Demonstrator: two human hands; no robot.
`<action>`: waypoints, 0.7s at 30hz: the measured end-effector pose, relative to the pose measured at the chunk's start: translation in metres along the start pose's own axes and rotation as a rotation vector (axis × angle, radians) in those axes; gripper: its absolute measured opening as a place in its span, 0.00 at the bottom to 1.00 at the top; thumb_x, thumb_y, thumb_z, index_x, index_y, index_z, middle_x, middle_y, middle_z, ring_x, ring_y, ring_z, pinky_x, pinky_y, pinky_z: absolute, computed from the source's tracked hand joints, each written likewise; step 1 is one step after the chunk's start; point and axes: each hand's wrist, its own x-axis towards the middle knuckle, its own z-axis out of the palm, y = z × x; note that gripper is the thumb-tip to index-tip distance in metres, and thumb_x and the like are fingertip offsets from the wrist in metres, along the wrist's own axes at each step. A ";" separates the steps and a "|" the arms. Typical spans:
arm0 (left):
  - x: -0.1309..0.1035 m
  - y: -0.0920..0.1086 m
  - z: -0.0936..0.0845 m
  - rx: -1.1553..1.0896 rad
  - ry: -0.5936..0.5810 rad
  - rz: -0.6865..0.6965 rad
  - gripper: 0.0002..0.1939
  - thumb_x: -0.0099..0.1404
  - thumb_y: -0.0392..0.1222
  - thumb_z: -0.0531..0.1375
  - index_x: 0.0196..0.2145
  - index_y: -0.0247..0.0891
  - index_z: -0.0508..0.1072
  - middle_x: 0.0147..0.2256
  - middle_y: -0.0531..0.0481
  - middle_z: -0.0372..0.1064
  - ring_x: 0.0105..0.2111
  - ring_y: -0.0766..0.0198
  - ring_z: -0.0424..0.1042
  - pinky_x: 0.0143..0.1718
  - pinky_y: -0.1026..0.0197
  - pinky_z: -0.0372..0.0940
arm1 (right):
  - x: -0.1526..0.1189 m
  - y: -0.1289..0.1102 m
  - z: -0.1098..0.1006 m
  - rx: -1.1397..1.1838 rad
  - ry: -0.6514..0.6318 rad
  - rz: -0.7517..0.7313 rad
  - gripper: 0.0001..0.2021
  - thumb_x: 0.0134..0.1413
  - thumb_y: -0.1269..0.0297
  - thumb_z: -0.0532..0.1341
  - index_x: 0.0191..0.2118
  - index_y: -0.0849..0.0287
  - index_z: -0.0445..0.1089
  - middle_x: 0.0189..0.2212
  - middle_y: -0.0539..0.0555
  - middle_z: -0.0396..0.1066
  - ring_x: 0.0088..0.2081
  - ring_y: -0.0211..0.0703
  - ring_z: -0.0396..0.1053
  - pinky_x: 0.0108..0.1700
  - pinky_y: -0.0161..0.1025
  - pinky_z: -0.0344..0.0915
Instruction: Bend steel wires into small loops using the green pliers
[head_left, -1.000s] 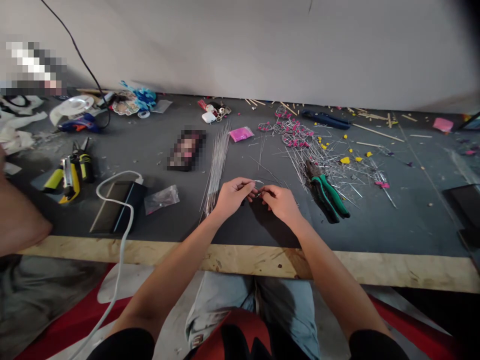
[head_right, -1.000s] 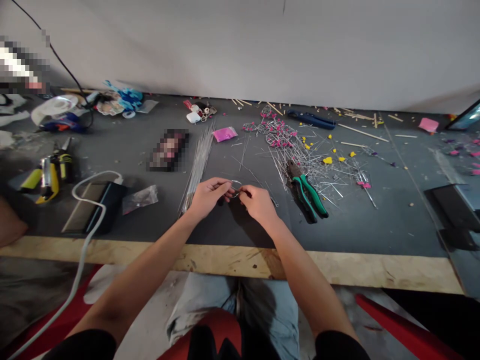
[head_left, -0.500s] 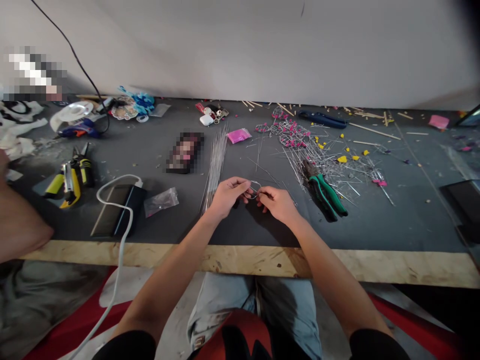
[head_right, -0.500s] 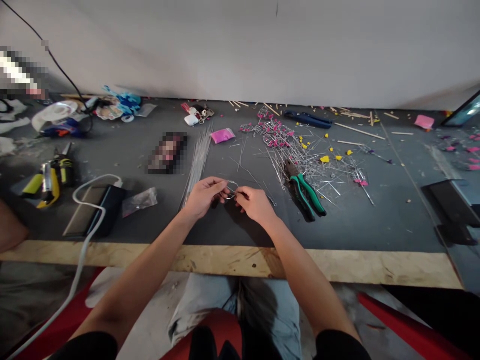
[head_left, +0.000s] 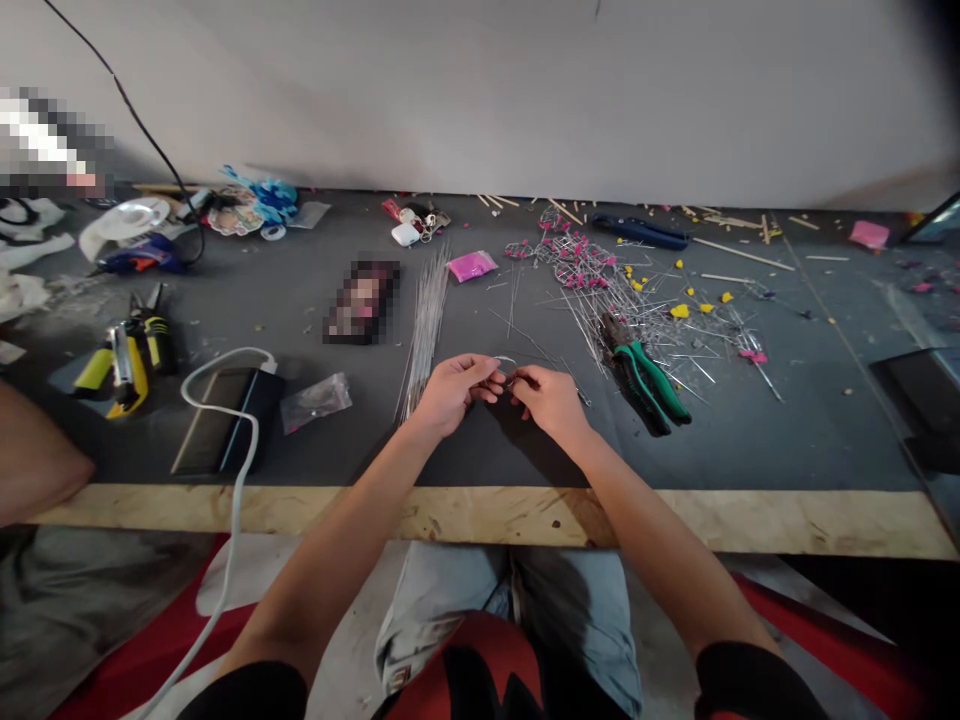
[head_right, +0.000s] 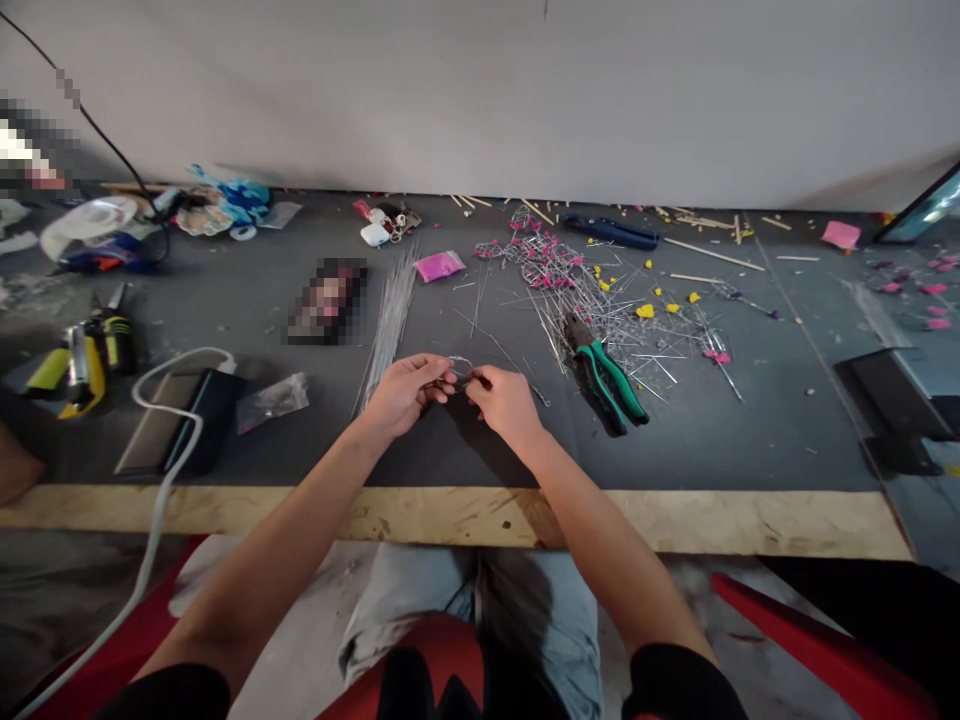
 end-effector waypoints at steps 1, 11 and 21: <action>0.001 0.000 -0.001 -0.015 0.005 -0.020 0.12 0.53 0.43 0.65 0.30 0.31 0.72 0.25 0.49 0.72 0.22 0.72 0.70 0.22 0.71 0.66 | 0.000 0.000 0.000 -0.006 0.002 0.002 0.10 0.52 0.63 0.54 0.34 0.59 0.72 0.21 0.49 0.71 0.16 0.32 0.65 0.21 0.29 0.62; 0.005 0.002 -0.012 -0.042 0.001 -0.115 0.08 0.55 0.40 0.64 0.31 0.33 0.73 0.25 0.52 0.71 0.20 0.76 0.67 0.18 0.75 0.61 | -0.001 -0.002 -0.003 -0.011 -0.088 -0.069 0.07 0.52 0.65 0.56 0.30 0.59 0.70 0.21 0.48 0.71 0.17 0.32 0.66 0.23 0.29 0.60; 0.004 0.012 -0.019 0.045 -0.044 -0.262 0.07 0.53 0.41 0.65 0.28 0.34 0.74 0.22 0.51 0.67 0.15 0.77 0.58 0.12 0.71 0.51 | -0.006 0.003 -0.001 0.107 -0.239 -0.101 0.09 0.51 0.65 0.56 0.33 0.60 0.72 0.25 0.50 0.73 0.23 0.35 0.70 0.27 0.31 0.66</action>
